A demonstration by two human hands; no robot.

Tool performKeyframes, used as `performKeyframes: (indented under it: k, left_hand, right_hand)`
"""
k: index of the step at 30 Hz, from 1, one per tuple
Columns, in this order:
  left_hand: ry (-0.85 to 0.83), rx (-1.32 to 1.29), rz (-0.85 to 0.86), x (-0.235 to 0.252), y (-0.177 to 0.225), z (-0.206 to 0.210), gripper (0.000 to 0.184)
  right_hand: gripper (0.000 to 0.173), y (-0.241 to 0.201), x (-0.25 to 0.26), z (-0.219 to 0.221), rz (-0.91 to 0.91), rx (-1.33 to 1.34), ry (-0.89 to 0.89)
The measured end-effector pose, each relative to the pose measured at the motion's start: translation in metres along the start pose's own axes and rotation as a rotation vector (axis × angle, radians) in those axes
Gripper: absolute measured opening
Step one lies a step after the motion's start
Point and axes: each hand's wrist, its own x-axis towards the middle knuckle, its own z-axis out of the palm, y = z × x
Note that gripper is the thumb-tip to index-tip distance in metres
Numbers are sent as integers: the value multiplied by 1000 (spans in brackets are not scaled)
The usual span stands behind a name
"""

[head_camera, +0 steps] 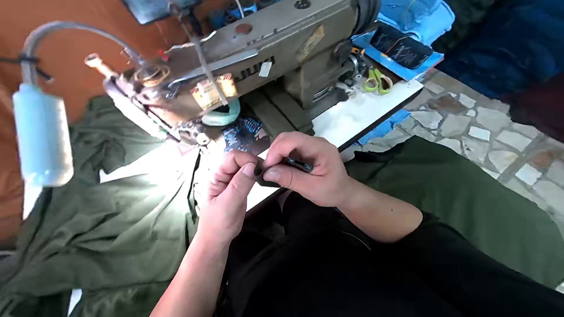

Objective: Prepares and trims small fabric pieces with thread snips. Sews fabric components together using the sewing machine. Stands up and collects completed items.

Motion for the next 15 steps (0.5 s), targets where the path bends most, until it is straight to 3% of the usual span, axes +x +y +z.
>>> performKeyframes:
  k: [12, 15]
  left_hand:
    - [-42, 10, -67, -48, 22, -30, 11]
    - [5, 60, -56, -53, 21, -32, 7]
  right_hand:
    - [17, -10, -2, 39, 52, -31, -199]
    - [12, -9, -3, 41, 36, -93, -207]
